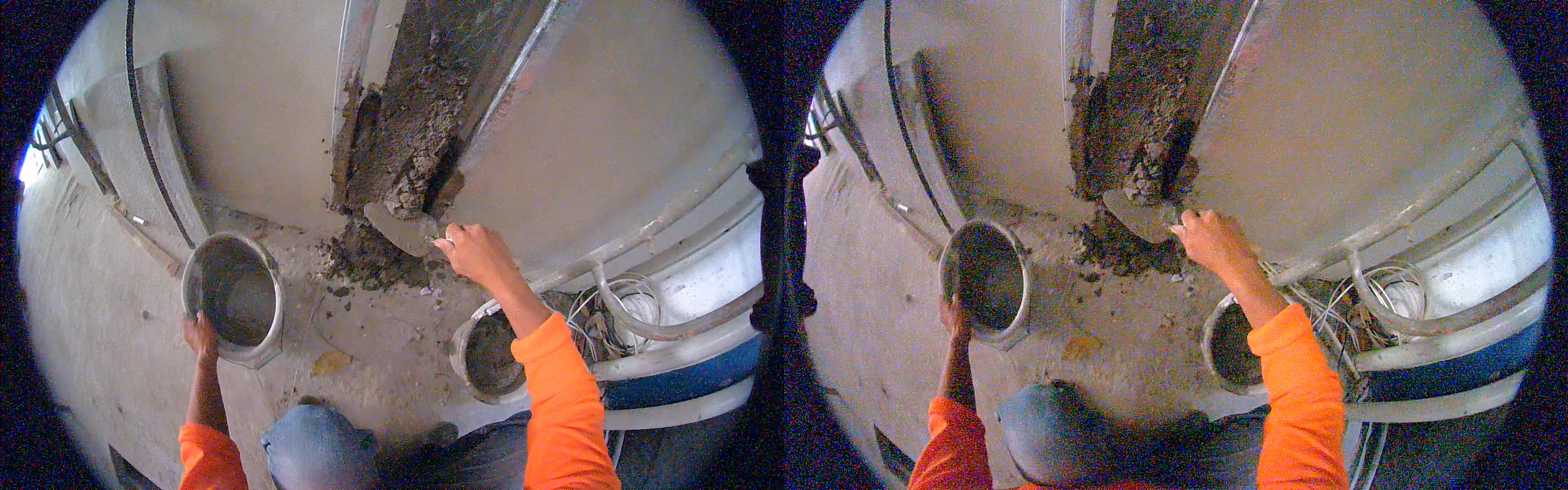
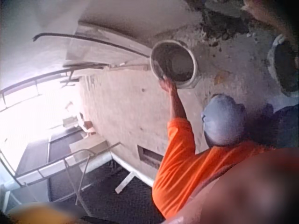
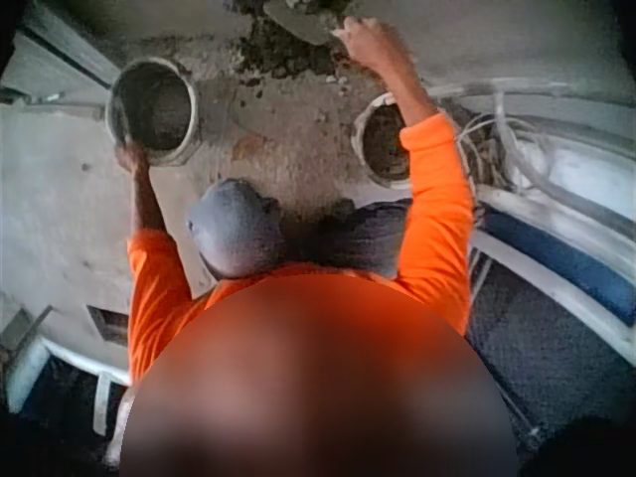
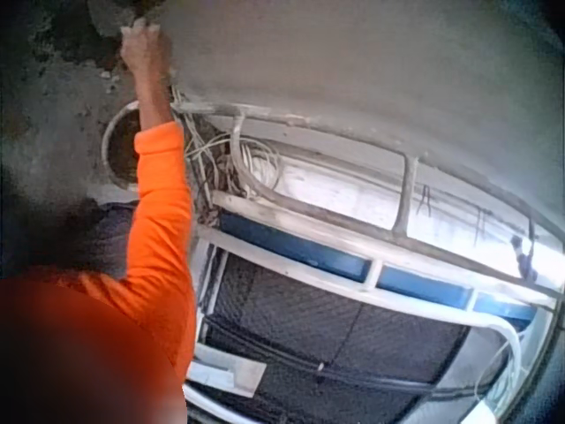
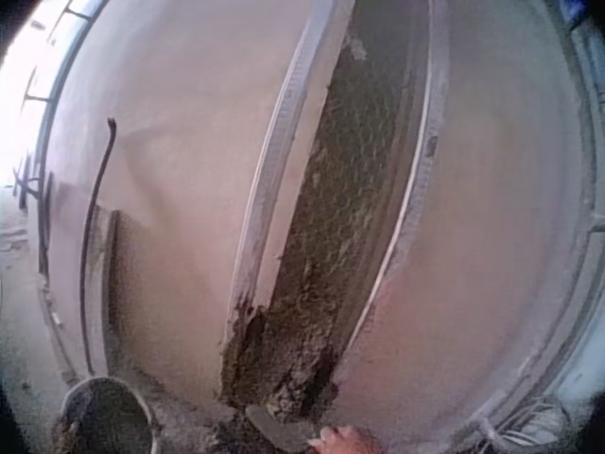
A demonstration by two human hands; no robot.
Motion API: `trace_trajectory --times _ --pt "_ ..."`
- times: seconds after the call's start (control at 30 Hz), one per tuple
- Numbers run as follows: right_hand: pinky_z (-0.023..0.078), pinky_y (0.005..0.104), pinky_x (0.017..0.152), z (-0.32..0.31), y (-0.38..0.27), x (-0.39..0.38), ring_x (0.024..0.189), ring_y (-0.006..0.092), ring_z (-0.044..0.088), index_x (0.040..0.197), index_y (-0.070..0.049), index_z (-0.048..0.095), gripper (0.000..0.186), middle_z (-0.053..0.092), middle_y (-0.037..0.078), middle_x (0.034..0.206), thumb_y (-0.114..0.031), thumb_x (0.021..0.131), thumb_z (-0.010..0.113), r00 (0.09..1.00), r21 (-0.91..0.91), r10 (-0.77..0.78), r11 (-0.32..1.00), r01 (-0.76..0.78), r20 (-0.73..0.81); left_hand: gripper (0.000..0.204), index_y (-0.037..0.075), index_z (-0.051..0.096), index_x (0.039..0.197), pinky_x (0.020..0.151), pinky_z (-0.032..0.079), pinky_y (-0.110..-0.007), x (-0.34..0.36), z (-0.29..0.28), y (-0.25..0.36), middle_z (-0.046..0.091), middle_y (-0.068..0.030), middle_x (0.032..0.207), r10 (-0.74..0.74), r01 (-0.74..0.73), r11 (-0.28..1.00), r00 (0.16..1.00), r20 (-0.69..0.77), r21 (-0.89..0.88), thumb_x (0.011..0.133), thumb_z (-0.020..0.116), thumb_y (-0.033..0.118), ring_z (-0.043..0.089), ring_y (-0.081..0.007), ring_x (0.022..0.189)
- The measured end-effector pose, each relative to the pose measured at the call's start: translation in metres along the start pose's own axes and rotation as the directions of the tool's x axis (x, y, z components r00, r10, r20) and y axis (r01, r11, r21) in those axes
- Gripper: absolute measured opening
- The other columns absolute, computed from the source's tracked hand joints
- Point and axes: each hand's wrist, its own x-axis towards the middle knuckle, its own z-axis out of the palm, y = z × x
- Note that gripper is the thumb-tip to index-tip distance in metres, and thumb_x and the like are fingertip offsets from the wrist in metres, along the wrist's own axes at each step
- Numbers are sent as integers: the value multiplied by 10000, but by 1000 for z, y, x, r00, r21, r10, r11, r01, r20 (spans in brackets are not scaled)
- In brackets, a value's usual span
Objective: The person scoops cement from a bucket with a trowel and applies it to a vertical wall section, smoothing the surface repeatedly. The person remains seated on the floor throughout the task.
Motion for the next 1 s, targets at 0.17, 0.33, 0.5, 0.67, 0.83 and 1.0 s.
trace_trajectory --times 0.17,0.33,0.5,0.67,0.83,1.0 --pt "566 530 700 -37 -1 1 786 425 690 930 -45 644 373 700 213 846 -410 972 580 994 -16 8 1000 -9 -106 463 -55 542 1195 916 467 -492 -4 -3 6 649 -294 1131 -64 64 998 998 13 3 896 589 295 622 -467 1044" --pt "545 513 668 -72 -5 1 760 423 677 855 -42 647 356 695 198 807 -389 938 645 980 -3 41 999 -42 -193 461 -47 530 1191 906 471 -501 -10 -10 22 650 -295 1125 -68 67 996 998 7 65 899 600 304 627 -463 1056" --pt "537 508 660 -105 -4 1 743 423 674 858 -45 659 337 687 210 786 -374 928 665 965 -18 38 999 -44 -260 462 -45 525 1213 917 470 -499 -12 -12 25 648 -299 1126 -14 13 993 1000 4 119 920 604 303 632 -457 1044" --pt "545 502 640 -136 0 -4 718 428 672 860 -47 660 340 687 217 786 -377 939 649 948 -69 59 994 -85 -313 474 -48 521 1241 920 470 -501 -10 -7 12 647 -296 1129 28 -28 997 1000 3 78 930 606 301 629 -464 1040" --pt "565 513 618 -156 7 -8 706 419 685 864 -52 648 353 695 215 795 -392 956 620 925 -106 48 990 -94 -378 496 -56 517 1268 914 464 -518 0 -2 -6 640 -301 1126 11 -15 988 999 31 157 947 586 316 620 -468 1042" --pt "503 486 565 -153 -1 -24 674 404 653 850 -61 607 280 662 174 744 -319 926 686 844 -137 -13 988 -71 -535 486 -58 541 1248 917 456 -524 6 -1 -16 629 -299 1141 117 -124 966 992 42 229 959 571 330 604 -462 1070"
